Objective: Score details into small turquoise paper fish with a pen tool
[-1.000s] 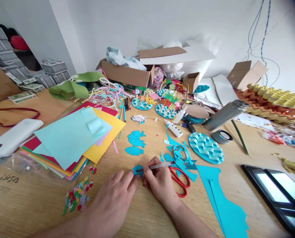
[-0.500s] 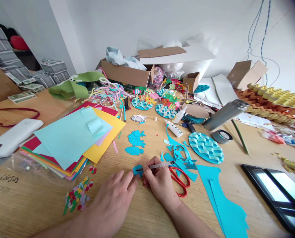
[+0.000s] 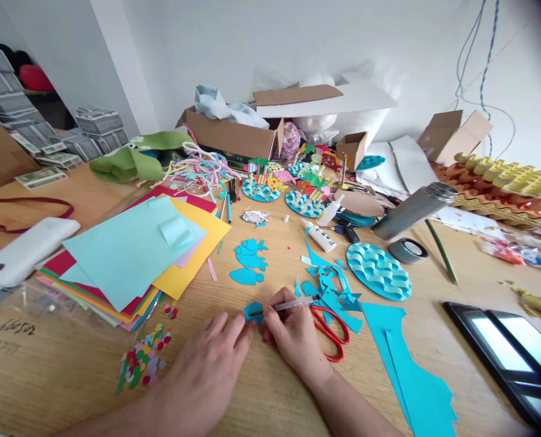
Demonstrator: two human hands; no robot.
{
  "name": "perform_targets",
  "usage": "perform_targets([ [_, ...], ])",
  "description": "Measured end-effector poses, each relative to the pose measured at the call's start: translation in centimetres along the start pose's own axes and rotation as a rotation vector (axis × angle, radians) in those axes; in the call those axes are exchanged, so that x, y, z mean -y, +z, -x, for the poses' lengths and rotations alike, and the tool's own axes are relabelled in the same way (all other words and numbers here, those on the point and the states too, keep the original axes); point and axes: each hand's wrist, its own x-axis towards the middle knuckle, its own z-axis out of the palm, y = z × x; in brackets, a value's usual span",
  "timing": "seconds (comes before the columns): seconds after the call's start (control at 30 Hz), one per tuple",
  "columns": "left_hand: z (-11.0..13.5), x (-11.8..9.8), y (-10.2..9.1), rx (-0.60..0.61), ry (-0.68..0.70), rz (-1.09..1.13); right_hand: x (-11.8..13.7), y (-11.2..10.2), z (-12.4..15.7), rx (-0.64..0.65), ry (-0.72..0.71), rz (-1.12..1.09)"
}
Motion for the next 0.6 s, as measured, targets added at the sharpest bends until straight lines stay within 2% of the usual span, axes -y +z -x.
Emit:
perform_targets([
  [0.6, 0.10, 0.05, 0.10, 0.000, 0.003, 0.020, 0.39, -0.01, 0.13, 0.007, 0.010, 0.039],
])
